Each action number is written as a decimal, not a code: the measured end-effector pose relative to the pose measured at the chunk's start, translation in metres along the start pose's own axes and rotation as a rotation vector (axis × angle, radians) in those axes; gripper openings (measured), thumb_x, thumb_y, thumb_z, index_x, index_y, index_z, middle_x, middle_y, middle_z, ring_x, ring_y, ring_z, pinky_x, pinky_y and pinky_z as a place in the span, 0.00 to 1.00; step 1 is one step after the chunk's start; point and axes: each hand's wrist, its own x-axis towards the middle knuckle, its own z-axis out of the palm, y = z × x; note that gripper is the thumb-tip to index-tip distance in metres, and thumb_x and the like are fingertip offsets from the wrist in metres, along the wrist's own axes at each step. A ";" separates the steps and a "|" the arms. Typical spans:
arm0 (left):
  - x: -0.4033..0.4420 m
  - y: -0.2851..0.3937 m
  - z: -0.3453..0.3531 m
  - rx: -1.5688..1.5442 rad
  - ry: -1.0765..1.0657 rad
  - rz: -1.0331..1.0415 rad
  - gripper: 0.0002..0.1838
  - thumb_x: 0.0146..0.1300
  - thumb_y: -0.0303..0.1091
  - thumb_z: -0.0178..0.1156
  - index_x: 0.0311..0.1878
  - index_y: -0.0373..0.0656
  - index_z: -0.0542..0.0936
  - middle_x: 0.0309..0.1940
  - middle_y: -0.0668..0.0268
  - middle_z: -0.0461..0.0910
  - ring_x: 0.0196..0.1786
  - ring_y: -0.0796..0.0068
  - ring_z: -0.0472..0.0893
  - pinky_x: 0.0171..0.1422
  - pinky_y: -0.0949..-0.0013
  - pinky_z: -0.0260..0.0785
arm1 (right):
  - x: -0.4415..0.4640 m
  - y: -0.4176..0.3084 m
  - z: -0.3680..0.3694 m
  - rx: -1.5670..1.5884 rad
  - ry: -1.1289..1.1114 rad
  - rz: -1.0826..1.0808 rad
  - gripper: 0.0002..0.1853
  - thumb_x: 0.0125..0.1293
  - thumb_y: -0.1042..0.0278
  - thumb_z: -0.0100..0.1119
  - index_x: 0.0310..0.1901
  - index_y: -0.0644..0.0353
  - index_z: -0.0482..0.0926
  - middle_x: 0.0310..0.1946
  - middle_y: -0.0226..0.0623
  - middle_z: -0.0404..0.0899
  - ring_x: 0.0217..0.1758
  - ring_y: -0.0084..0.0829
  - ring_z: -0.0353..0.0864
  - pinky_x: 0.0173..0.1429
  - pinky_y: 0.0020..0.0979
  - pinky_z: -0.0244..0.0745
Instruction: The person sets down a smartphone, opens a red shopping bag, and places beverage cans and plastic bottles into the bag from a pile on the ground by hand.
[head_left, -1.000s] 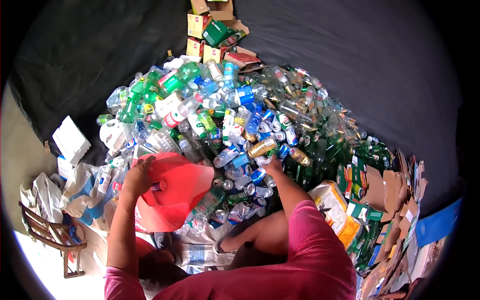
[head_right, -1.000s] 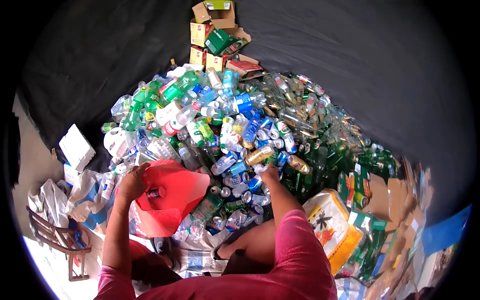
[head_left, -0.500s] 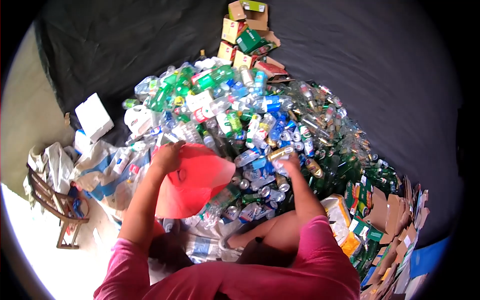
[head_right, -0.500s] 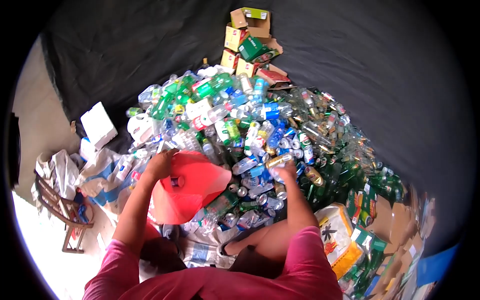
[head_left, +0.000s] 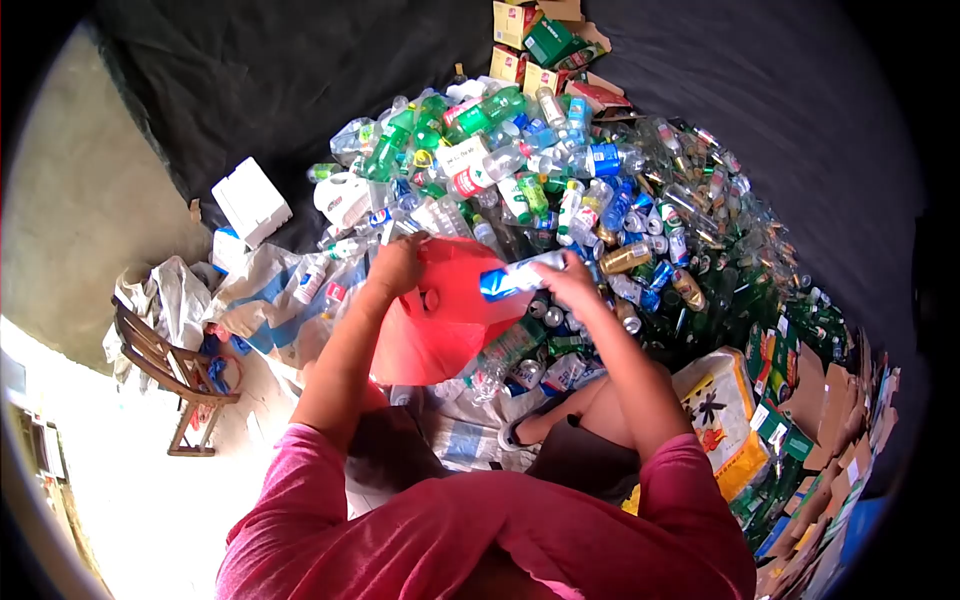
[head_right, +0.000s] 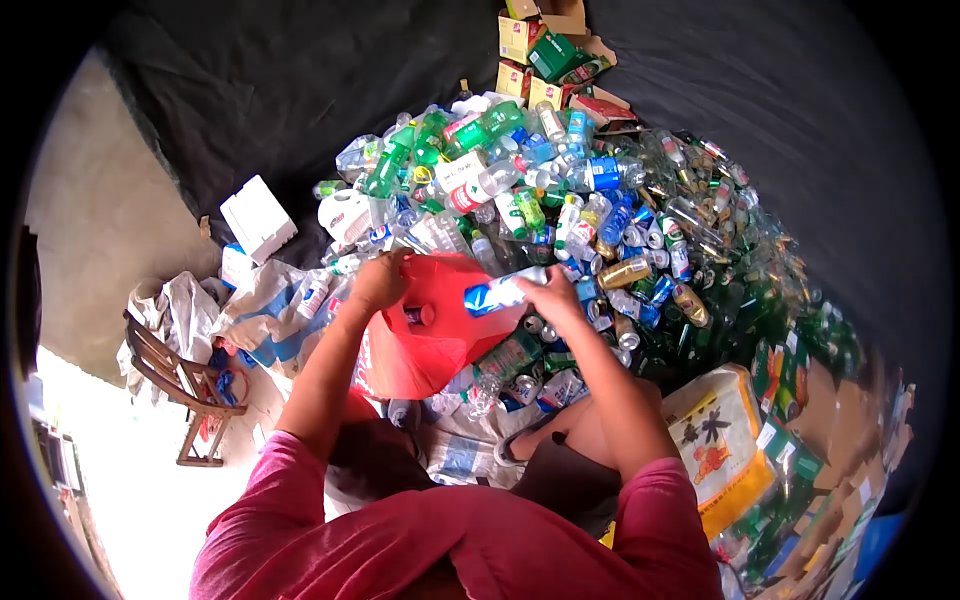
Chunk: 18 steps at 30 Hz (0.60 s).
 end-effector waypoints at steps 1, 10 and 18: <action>0.003 -0.003 0.005 -0.068 -0.089 -0.025 0.26 0.56 0.28 0.57 0.62 0.45 0.78 0.52 0.47 0.81 0.54 0.46 0.82 0.58 0.53 0.76 | 0.008 0.012 0.017 -0.089 0.010 0.008 0.29 0.53 0.49 0.77 0.47 0.63 0.77 0.43 0.42 0.85 0.43 0.34 0.85 0.47 0.36 0.79; 0.003 0.013 0.011 -0.078 -0.032 0.075 0.26 0.58 0.25 0.52 0.63 0.43 0.77 0.53 0.45 0.80 0.56 0.45 0.80 0.62 0.54 0.74 | 0.025 0.055 0.145 -0.425 -0.355 -0.186 0.34 0.57 0.46 0.70 0.59 0.61 0.75 0.56 0.49 0.81 0.58 0.44 0.81 0.62 0.39 0.75; -0.002 0.004 -0.001 -0.118 -0.009 0.000 0.26 0.55 0.23 0.55 0.60 0.41 0.78 0.53 0.45 0.81 0.55 0.44 0.80 0.61 0.53 0.74 | 0.020 0.052 0.166 -0.392 -0.551 -0.419 0.15 0.60 0.66 0.59 0.48 0.57 0.84 0.46 0.52 0.84 0.50 0.45 0.85 0.57 0.40 0.76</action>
